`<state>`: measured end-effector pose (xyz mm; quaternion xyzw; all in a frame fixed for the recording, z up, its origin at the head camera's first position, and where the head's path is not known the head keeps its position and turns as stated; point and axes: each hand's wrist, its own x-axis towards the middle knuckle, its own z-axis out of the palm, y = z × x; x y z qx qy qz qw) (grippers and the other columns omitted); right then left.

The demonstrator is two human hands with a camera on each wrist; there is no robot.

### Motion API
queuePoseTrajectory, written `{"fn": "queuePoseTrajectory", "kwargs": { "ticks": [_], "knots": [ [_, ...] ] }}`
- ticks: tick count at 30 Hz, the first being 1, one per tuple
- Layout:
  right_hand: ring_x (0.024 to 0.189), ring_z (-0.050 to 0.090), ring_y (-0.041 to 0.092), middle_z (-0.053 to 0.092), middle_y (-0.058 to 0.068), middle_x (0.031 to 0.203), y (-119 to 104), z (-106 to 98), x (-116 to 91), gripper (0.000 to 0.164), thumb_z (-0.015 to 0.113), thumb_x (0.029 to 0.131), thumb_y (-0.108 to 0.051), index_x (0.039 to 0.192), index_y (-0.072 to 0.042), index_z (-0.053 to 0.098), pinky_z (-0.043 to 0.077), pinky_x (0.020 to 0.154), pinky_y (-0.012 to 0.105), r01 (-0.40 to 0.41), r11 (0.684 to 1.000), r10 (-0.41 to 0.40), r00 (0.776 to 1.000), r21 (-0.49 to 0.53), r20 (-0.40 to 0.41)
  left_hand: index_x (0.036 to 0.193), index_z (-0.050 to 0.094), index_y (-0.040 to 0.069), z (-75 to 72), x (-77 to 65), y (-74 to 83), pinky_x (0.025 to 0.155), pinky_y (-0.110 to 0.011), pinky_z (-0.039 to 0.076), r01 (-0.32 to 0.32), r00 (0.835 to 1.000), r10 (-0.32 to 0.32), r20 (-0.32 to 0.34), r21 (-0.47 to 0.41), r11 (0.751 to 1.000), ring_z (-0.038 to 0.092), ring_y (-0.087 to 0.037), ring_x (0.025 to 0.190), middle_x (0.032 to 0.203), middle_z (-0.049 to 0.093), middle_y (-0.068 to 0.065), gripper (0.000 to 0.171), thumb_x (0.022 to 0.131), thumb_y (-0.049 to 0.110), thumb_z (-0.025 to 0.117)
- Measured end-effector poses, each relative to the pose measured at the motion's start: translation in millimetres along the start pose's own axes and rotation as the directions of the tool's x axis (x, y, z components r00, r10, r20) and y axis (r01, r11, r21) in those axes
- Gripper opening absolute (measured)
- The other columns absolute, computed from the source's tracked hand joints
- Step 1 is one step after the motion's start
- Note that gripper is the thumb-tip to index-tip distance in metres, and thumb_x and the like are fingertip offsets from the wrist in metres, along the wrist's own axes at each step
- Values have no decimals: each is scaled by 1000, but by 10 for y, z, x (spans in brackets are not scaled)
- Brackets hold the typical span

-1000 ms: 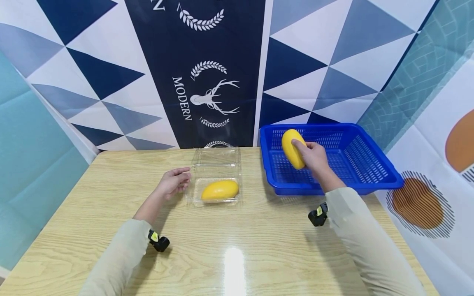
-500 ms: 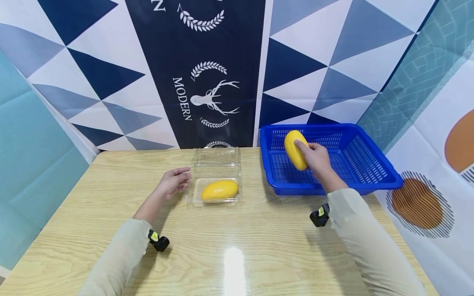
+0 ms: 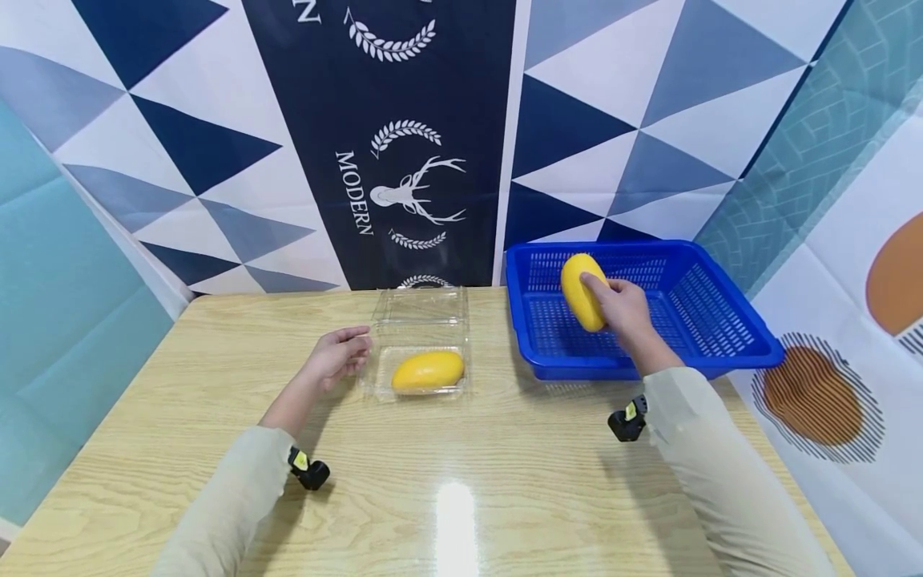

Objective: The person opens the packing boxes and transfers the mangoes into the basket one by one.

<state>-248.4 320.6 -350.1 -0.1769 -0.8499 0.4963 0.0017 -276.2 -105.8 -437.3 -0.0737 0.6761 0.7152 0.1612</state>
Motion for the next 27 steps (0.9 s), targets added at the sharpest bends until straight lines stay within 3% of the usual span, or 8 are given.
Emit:
{"fn": "queuePoseTrajectory", "kwargs": {
  "ticks": [27],
  "knots": [
    [72, 54, 8, 47, 16, 117, 79, -115, 10, 94, 42, 84, -70, 142, 4, 32, 57, 68, 29, -7, 1000, 7, 1000, -6, -8, 136, 42, -1, 0, -16, 10, 56, -16, 47, 10, 1000, -10, 8, 8, 1000, 54, -7, 65, 95, 54, -7, 44, 94, 7, 53]
  ]
}}
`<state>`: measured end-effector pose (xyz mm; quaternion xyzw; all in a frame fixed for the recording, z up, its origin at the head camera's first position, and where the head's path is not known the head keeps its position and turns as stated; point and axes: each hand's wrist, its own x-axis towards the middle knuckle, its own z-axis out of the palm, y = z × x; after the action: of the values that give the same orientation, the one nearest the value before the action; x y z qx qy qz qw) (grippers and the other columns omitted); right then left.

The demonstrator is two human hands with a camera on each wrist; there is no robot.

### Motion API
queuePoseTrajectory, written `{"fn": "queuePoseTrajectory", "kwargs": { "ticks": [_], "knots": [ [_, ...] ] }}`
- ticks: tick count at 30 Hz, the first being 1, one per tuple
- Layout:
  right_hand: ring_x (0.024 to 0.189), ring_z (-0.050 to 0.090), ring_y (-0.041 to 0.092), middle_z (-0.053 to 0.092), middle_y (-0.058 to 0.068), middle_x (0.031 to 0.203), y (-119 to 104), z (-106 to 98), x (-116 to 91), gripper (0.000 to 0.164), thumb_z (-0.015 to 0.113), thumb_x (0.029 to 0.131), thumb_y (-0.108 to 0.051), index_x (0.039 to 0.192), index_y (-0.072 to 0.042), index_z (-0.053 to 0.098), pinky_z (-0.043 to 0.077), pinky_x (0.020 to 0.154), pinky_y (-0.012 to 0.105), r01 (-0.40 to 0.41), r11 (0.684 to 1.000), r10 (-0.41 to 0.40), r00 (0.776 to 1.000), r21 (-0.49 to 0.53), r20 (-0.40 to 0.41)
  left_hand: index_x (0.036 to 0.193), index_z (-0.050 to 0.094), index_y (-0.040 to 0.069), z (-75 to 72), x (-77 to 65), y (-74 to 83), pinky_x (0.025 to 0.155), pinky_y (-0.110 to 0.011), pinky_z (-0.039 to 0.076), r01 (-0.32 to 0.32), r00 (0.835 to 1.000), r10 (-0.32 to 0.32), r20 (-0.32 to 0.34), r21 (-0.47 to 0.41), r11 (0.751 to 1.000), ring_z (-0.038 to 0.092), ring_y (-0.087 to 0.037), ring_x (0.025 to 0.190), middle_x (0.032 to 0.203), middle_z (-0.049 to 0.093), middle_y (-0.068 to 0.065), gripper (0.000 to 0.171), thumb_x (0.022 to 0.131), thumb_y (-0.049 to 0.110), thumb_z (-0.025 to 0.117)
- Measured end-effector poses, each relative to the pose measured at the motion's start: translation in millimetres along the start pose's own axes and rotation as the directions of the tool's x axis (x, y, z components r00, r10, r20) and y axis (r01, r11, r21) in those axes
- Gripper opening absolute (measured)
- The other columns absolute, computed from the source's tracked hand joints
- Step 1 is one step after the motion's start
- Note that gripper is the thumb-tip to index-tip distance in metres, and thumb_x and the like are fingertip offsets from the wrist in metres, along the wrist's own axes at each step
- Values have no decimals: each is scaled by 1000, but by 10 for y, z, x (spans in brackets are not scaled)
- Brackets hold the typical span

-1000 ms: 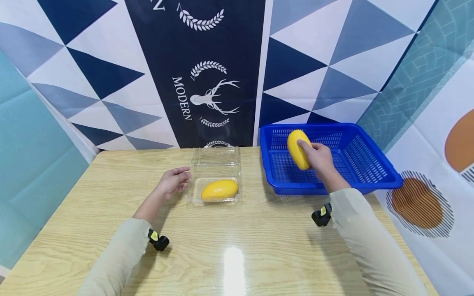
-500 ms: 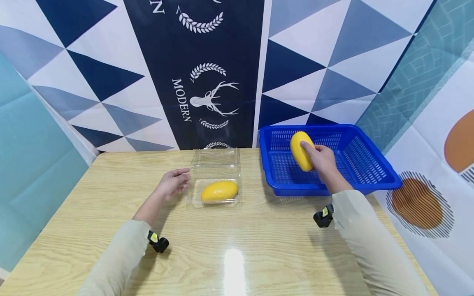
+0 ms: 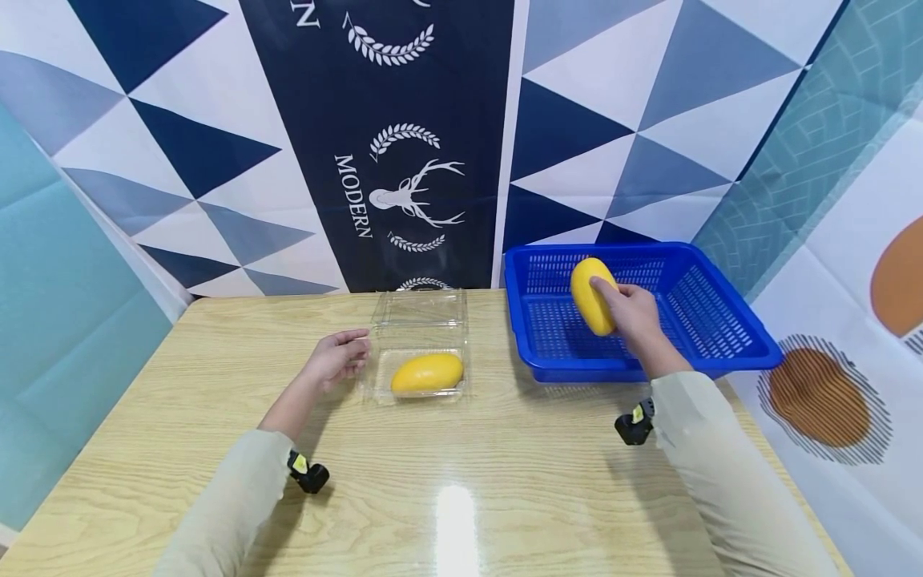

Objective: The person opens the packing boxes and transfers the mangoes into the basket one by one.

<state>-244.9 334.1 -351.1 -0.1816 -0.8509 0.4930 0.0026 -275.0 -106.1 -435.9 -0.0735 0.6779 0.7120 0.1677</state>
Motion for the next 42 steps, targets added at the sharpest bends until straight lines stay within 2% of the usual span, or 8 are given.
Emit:
{"fn": "queuePoseTrajectory", "kwargs": {
  "ticks": [11, 22, 28, 36, 42],
  "knots": [
    [77, 54, 12, 46, 15, 117, 28, -49, 3, 97, 41, 82, -72, 142, 4, 32, 57, 74, 32, -18, 1000, 18, 1000, -3, -2, 136, 42, -1, 3, 0, -3, 55, -15, 47, -7, 1000, 7, 0, 3, 1000, 54, -5, 64, 96, 54, -6, 45, 94, 6, 53],
    [76, 53, 11, 45, 15, 116, 89, -97, 36, 97, 42, 82, -72, 142, 4, 30, 56, 66, 25, -22, 1000, 22, 1000, 9, 7, 136, 43, -2, -5, 5, -4, 55, -15, 47, -7, 1000, 7, -9, 8, 1000, 55, -6, 68, 97, 55, -6, 44, 94, 7, 53],
    [77, 53, 11, 45, 16, 118, 120, -109, 50, 98, 41, 82, -72, 142, 5, 30, 56, 69, 28, -27, 1000, 27, 1000, -3, 7, 136, 43, -1, -1, 9, -4, 56, -15, 47, 3, 1000, -3, -12, 8, 1000, 55, -8, 72, 99, 54, -6, 44, 94, 7, 54],
    [76, 53, 11, 45, 15, 116, 151, -130, 62, 98, 41, 83, -72, 142, 5, 30, 55, 65, 24, -35, 999, 35, 999, -4, 12, 136, 43, -1, -4, 10, -4, 56, -15, 47, 2, 1000, -2, -10, 3, 1000, 55, -8, 70, 98, 54, -7, 45, 93, 6, 54],
    [74, 53, 9, 45, 15, 117, 171, -142, 67, 98, 42, 83, -72, 143, 5, 29, 57, 69, 28, -43, 999, 43, 999, -5, 8, 136, 43, -1, -6, 10, -9, 55, -15, 47, 0, 1000, 0, -9, -3, 1000, 54, -8, 69, 96, 54, -6, 44, 93, 6, 54]
  ]
}}
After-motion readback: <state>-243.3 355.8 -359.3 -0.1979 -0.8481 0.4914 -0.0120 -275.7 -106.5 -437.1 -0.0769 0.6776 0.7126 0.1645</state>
